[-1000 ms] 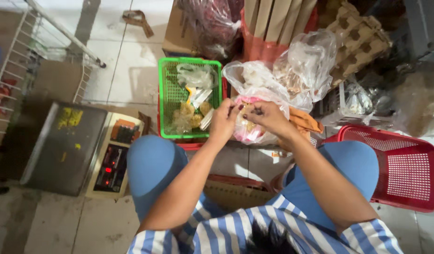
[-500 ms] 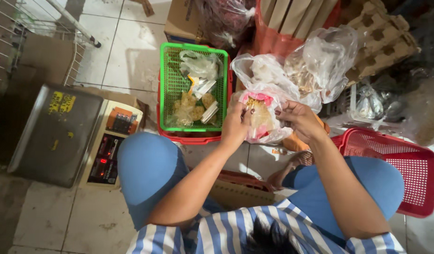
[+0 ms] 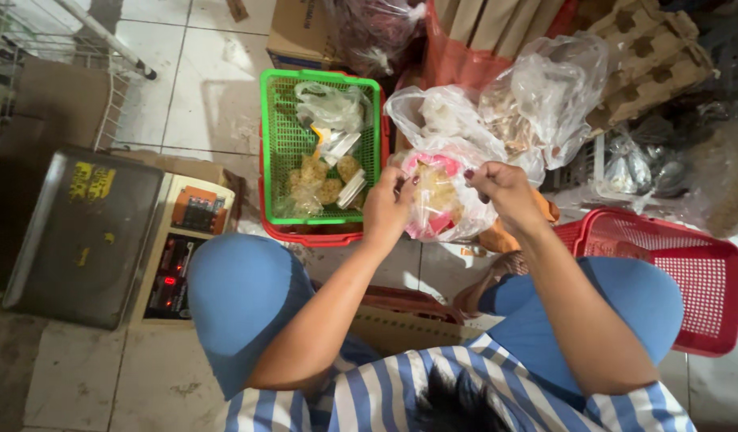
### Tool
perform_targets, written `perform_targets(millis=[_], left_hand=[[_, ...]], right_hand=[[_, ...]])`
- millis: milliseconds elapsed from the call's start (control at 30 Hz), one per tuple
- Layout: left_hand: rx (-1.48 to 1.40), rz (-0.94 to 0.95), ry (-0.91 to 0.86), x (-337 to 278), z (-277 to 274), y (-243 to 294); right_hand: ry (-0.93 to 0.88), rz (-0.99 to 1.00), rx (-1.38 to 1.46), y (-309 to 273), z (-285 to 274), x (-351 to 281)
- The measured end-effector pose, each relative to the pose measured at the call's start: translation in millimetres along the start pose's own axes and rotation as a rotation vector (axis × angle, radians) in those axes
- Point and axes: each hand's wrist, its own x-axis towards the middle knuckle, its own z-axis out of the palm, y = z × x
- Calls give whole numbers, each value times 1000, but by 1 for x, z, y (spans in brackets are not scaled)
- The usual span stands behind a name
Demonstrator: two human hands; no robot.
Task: The person bags snacks from various containers and plastic bags into smaller clear plastic bags, weighs the bags on a digital scale, and ties them closed.
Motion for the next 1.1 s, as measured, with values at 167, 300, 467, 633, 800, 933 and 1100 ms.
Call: perform_targets(millis=[167, 300, 467, 633, 800, 933, 1100], left_hand=[[32, 52, 51, -3, -7, 13], [-314, 57, -201, -5, 9, 2], [-695, -170, -316, -2, 31, -48], [-1004, -346, -248, 15, 28, -49], [-1153, -467, -261, -4, 49, -14], [-765, -297, -233, -13, 59, -16], [-381, 19, 189, 15, 52, -53]], right_hand=[[32, -65, 59, 7, 23, -1], [-167, -37, 127, -18, 56, -16], [-225, -54, 149, -22, 75, -23], [-38, 153, 453, -11, 57, -4], [10, -11, 185, 10, 48, 15], [-71, -25, 201, 18, 38, 22], [-235, 209, -192, 31, 44, 36]])
